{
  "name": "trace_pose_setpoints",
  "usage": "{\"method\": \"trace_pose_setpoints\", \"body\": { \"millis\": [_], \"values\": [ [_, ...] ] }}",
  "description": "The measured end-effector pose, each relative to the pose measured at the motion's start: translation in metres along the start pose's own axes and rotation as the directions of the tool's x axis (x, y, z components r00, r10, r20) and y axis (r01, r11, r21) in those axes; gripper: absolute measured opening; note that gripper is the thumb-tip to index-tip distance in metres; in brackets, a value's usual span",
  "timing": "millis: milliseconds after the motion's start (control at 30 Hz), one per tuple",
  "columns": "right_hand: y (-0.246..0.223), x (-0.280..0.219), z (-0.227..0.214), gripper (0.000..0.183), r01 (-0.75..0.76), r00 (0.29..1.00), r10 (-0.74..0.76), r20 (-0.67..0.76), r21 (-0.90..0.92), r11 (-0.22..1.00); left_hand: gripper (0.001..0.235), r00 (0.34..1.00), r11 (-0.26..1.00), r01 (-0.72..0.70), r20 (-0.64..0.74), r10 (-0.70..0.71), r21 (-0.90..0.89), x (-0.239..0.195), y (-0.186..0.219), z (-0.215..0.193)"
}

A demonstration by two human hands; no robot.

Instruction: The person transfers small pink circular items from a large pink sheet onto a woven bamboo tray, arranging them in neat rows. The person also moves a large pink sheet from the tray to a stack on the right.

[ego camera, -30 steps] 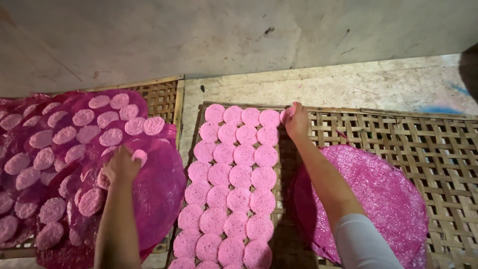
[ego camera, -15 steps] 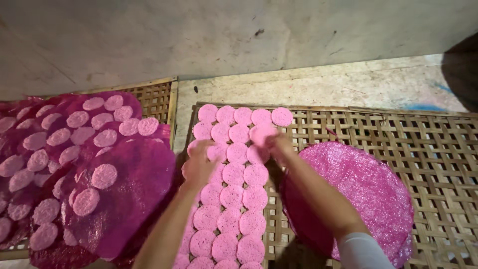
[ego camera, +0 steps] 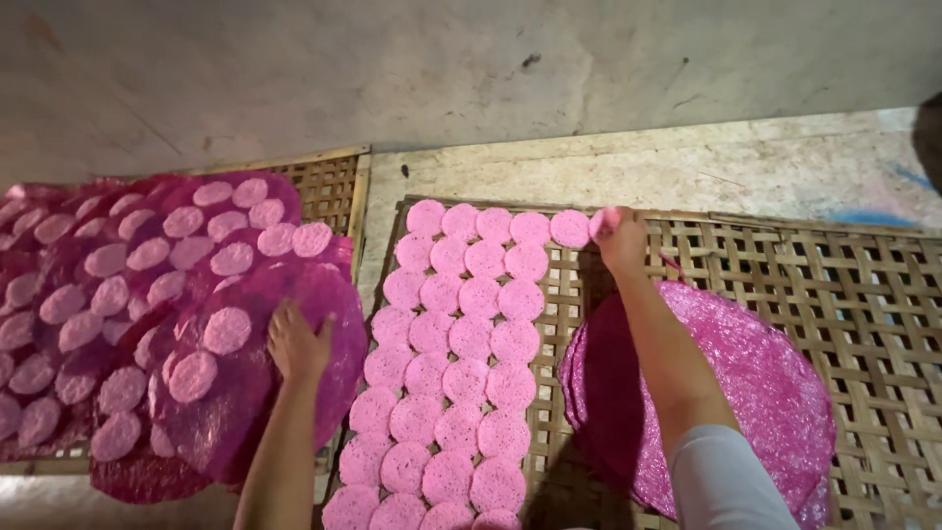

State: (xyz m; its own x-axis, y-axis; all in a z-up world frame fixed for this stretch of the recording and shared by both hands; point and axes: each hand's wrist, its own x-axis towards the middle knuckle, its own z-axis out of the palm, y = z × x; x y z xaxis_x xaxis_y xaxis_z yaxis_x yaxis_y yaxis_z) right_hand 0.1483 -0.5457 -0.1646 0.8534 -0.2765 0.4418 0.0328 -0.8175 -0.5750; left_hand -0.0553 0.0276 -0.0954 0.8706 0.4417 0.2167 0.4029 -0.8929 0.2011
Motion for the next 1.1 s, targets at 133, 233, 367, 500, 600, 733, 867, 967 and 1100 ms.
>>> {"method": "trace_pose_setpoints", "body": {
  "millis": [133, 233, 367, 500, 600, 733, 867, 967, 1100],
  "values": [
    [-0.027, -0.017, -0.038, 0.046, 0.162, 0.954, -0.214, -0.208, -0.244, 0.956, 0.073, 0.954, 0.954, 0.278, -0.083, -0.288, -0.108, 0.024, -0.050, 0.000],
    [-0.043, -0.037, -0.071, 0.051, -0.043, 0.996, 0.089, -0.032, 0.687, 0.725, 0.074, 0.820, 0.825, 0.561, -0.089, -0.565, -0.070, 0.049, -0.103, 0.007],
    [-0.042, -0.085, -0.113, 0.038, 0.276, 0.961, -0.276, -0.021, 0.160, 0.948, 0.076, 0.833, 0.818, 0.530, 0.048, -0.552, 0.223, 0.070, -0.150, 0.011],
    [-0.057, -0.121, -0.137, 0.043, 0.284, 0.957, -0.288, 0.028, 0.104, 0.953, 0.067, 0.835, 0.827, 0.492, 0.120, -0.536, 0.271, 0.076, -0.129, -0.002],
    [-0.092, -0.134, -0.136, 0.037, 0.210, 0.964, -0.250, 0.092, 0.317, 0.925, 0.045, 0.831, 0.843, 0.538, 0.168, -0.530, -0.008, 0.067, -0.085, -0.030],
    [-0.168, -0.155, -0.112, 0.036, -0.204, 0.812, -0.157, 0.562, 0.525, 0.826, 0.023, 0.981, 0.840, 0.188, 0.056, -0.186, -0.509, 0.024, 0.008, -0.055],
    [-0.239, -0.211, -0.080, 0.038, -0.847, 0.329, 0.022, 0.944, 0.285, 0.450, 0.022, 0.945, 0.706, -0.269, -0.039, 0.324, -0.655, -0.060, 0.121, -0.056],
    [-0.230, -0.217, -0.053, 0.022, -0.926, 0.374, -0.070, 0.925, 0.377, 0.034, 0.040, 0.697, 0.657, -0.631, 0.071, 0.714, -0.413, -0.101, 0.148, -0.063],
    [-0.109, -0.172, -0.043, 0.016, -0.855, 0.505, 0.262, 0.823, 0.519, 0.018, 0.062, 0.874, 0.873, -0.207, 0.318, 0.368, -0.442, -0.077, 0.068, -0.079]
  ]
}}
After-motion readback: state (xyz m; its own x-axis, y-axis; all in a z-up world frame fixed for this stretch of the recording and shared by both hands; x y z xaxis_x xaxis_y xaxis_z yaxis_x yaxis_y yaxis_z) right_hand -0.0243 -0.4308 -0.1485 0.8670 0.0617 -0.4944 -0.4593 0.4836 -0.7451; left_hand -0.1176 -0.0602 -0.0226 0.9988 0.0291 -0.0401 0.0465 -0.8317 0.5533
